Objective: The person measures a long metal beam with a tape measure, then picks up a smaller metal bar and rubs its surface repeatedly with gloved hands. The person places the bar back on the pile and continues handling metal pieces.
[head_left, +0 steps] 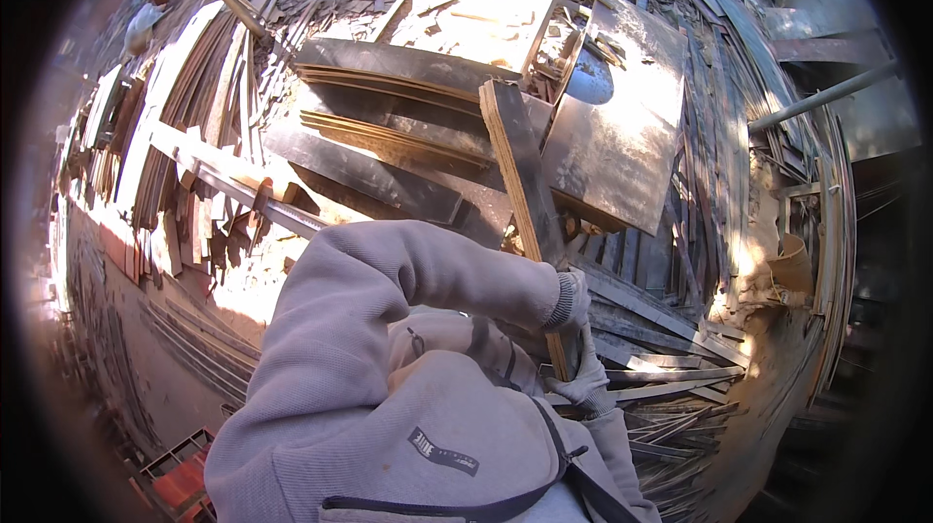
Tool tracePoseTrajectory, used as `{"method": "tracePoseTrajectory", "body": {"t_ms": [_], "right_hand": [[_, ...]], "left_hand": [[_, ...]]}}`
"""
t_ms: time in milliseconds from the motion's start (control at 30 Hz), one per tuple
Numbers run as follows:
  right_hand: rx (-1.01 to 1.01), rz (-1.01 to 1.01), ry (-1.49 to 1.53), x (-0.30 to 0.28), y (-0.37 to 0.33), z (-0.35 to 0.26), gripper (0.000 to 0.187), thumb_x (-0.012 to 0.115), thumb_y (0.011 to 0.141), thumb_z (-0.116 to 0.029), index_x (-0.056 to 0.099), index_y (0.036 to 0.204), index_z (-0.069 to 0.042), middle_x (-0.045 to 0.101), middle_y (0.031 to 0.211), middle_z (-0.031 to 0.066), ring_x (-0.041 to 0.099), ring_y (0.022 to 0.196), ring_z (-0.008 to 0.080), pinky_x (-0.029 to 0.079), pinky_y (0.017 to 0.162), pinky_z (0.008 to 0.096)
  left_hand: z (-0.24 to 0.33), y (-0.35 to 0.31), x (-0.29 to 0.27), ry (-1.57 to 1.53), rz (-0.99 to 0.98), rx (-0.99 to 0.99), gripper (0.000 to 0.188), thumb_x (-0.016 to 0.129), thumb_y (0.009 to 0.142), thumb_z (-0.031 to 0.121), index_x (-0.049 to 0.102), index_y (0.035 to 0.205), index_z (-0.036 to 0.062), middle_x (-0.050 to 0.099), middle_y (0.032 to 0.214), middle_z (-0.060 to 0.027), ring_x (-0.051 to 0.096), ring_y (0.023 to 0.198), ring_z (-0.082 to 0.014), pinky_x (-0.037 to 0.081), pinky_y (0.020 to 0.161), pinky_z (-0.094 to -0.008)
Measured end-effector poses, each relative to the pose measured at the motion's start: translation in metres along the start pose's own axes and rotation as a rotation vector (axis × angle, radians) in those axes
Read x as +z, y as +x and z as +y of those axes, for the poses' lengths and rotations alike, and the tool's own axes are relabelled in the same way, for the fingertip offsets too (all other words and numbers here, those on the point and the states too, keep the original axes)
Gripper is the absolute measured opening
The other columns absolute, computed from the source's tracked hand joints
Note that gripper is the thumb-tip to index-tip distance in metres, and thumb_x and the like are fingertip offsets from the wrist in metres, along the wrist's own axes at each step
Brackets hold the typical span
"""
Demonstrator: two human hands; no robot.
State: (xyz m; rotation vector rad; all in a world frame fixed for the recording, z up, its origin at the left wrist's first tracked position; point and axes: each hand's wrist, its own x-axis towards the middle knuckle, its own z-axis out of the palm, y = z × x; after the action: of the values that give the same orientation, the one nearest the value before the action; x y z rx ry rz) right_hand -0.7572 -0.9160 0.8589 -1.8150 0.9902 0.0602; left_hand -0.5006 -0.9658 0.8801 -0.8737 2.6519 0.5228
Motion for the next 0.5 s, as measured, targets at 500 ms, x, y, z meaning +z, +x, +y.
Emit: {"method": "tracePoseTrajectory", "body": {"t_ms": [500], "right_hand": [[0.548,0.413,-0.395,0.013,0.018,-0.019,0.135,0.091,0.067,-0.05,0.012,0.174,-0.026,0.062,0.124,0.0228,0.068,0.11,0.0428,0.056,0.098,0.0514]], "left_hand": [[-0.081,0.047,0.016,0.28,0.481,0.236,0.072,0.062,0.093,0.029,0.04,0.16,0.0167,0.055,0.15,-0.0118,0.05,0.146,-0.0299,0.028,0.129,-0.0562]]}}
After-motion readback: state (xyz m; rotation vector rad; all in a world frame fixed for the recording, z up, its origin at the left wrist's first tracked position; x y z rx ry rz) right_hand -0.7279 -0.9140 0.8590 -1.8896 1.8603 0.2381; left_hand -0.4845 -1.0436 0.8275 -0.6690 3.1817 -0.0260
